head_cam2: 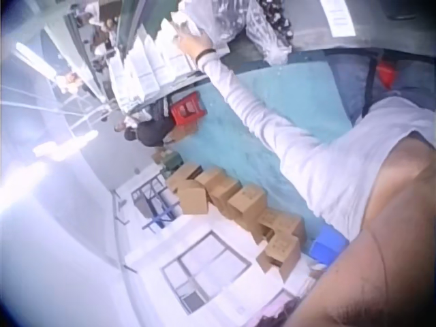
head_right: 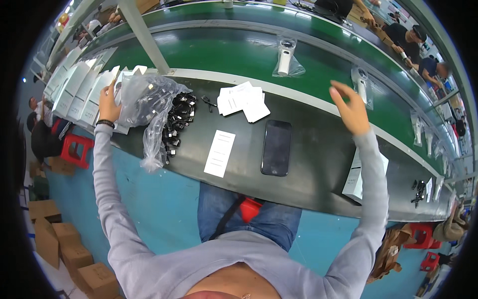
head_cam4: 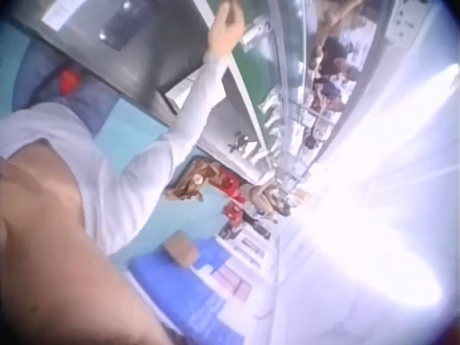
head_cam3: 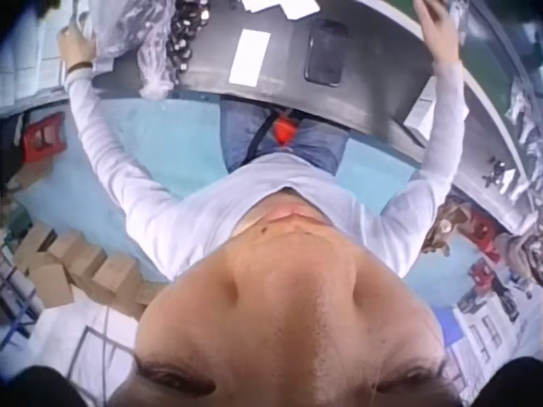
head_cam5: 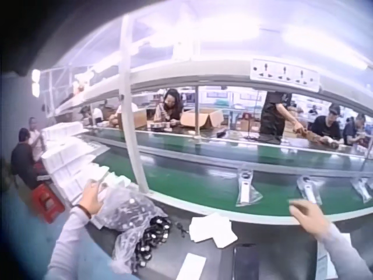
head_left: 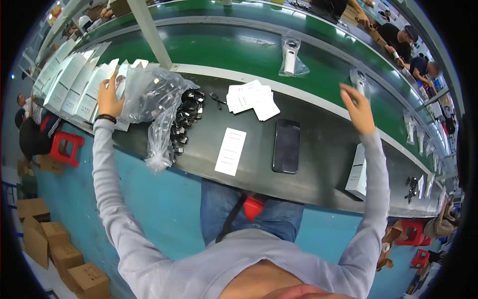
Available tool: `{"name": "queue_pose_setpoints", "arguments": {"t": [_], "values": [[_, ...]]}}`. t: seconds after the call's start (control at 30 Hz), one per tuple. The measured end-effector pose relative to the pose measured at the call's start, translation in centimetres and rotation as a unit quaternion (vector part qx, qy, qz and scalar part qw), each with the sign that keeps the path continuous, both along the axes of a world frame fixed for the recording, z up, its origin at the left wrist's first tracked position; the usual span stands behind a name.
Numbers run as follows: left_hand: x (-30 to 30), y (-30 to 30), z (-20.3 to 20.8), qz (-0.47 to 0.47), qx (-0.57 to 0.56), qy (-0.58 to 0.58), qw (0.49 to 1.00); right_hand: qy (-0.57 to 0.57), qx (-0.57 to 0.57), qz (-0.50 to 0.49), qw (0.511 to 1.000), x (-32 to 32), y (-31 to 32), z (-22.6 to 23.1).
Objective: Packing hair dryers into individual boxes on a production line.
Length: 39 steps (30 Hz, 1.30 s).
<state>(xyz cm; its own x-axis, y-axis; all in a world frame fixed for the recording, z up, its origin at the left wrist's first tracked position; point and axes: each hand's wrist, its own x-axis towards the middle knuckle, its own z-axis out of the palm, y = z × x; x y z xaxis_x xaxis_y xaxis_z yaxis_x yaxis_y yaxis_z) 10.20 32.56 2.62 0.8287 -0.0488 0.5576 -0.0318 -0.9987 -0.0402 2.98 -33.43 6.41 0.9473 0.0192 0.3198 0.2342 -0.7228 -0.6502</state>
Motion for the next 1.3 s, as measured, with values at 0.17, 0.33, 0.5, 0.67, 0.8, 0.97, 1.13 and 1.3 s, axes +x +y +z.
{"name": "queue_pose_setpoints", "arguments": {"t": [0.17,0.33,0.5,0.67,0.8,0.97,1.13,1.3], "values": [[-4.2,-2.7,5.9,-0.119,-0.139,-0.022,0.983,0.151,-0.044,-0.057,0.986,16.1,0.3,-1.9],[-15.4,-6.2,7.9,-0.135,-0.392,0.035,0.91,0.164,-0.096,-0.03,0.981,31.8,4.3,-5.1],[-20.9,-10.6,4.6,-0.117,-0.617,0.085,0.774,0.287,-0.269,-0.008,0.919,40.0,5.5,-7.7],[-23.6,-15.2,2.1,-0.117,-0.748,0.24,0.607,0.281,-0.325,0.059,0.901,41.8,4.5,-8.2],[-22.6,-17.0,1.3,-0.267,-0.554,0.423,0.666,0.302,-0.289,0.094,0.903,40.7,2.0,-7.2],[-22.9,-17.4,0.0,-0.303,-0.598,0.558,0.489,0.426,-0.01,0.006,0.905,33.9,-0.6,-5.4],[-23.1,-17.9,-0.1,-0.282,-0.638,0.534,0.478,0.121,0.081,0.104,0.984,29.4,-7.1,-5.3],[-22.7,-21.7,-0.1,-0.254,-0.621,0.524,0.525,-0.15,0.006,0.11,0.983,17.2,-4.3,-1.2]]}}
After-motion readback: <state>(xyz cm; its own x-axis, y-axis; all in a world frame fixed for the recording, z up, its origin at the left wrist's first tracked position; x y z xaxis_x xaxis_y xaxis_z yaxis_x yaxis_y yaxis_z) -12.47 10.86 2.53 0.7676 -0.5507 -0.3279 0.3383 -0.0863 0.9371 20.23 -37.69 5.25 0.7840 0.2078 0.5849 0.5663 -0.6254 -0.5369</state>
